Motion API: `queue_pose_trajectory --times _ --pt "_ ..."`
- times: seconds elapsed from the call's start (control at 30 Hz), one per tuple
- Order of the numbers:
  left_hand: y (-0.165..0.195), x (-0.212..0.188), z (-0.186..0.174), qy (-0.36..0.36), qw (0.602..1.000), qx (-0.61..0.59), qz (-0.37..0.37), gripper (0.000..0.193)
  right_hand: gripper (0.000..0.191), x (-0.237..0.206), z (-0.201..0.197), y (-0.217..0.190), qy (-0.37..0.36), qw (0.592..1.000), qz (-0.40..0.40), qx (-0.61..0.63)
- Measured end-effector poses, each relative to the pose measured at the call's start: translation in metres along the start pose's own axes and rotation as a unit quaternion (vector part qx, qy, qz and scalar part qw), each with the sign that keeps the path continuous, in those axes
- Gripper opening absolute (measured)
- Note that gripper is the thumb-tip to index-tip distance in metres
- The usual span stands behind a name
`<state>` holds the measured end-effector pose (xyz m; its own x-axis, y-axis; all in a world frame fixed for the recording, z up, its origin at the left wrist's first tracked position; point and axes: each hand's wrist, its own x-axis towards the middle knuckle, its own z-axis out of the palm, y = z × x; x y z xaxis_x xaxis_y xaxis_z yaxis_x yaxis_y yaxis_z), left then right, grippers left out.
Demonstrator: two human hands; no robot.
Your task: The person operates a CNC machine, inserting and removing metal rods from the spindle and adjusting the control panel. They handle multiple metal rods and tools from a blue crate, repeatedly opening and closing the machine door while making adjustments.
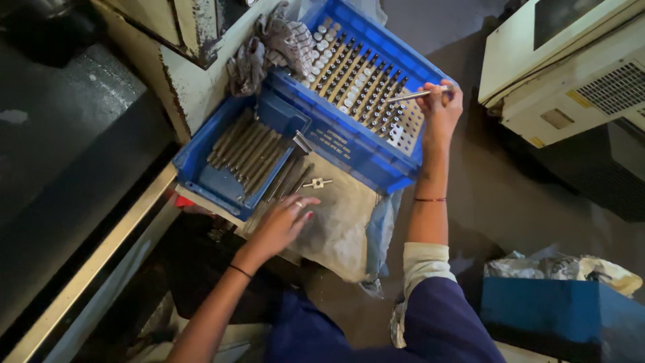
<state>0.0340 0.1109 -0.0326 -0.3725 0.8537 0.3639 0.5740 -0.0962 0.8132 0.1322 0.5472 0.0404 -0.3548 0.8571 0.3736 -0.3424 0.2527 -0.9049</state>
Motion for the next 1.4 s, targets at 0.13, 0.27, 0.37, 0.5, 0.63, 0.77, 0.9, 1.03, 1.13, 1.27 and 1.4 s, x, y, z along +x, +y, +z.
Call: queue_pose_trajectory --times 0.13,0.27,0.37,0.5,0.63,0.77,0.9,1.03,1.13,1.27,1.4 --pt "0.004 0.020 0.011 0.016 0.998 -0.057 0.015 0.029 0.019 0.000 -0.011 0.002 -0.038 0.948 0.194 0.251" --pt "0.017 0.062 0.027 0.025 0.984 -0.174 -0.022 0.039 0.028 -0.018 -0.009 0.003 -0.151 0.926 0.250 0.238" --pt "0.024 0.098 0.040 0.032 0.938 -0.336 -0.078 0.048 0.031 -0.033 0.005 0.004 -0.268 0.903 0.263 0.208" --pt "0.023 0.135 0.061 0.081 0.908 -0.401 -0.088 0.048 0.032 -0.044 0.019 0.000 -0.308 0.886 0.307 0.161" --pt "0.014 0.146 0.078 0.098 0.885 -0.449 -0.076 0.033 0.032 -0.047 0.024 -0.007 -0.324 0.876 0.315 0.168" --pt "0.004 0.147 0.079 0.094 0.867 -0.486 -0.058 0.031 0.030 -0.049 0.027 -0.012 -0.331 0.873 0.319 0.160" --pt "0.000 0.143 0.077 0.071 0.881 -0.463 -0.066 0.029 0.030 -0.049 0.029 -0.016 -0.337 0.870 0.320 0.166" --pt "-0.001 0.142 0.078 0.061 0.880 -0.467 -0.063 0.029 0.029 -0.049 0.032 -0.021 -0.345 0.868 0.317 0.164" --pt "0.002 0.139 0.077 0.073 0.879 -0.470 -0.041 0.030 0.026 -0.051 0.034 -0.026 -0.341 0.877 0.309 0.138" --pt "0.018 0.117 0.061 0.105 0.953 -0.275 -0.075 0.034 0.024 -0.054 0.038 -0.030 -0.356 0.889 0.273 0.096" --pt "0.032 0.081 0.018 0.133 0.990 -0.005 0.049 0.029 0.027 -0.070 0.041 -0.035 -0.390 0.903 0.180 -0.020"
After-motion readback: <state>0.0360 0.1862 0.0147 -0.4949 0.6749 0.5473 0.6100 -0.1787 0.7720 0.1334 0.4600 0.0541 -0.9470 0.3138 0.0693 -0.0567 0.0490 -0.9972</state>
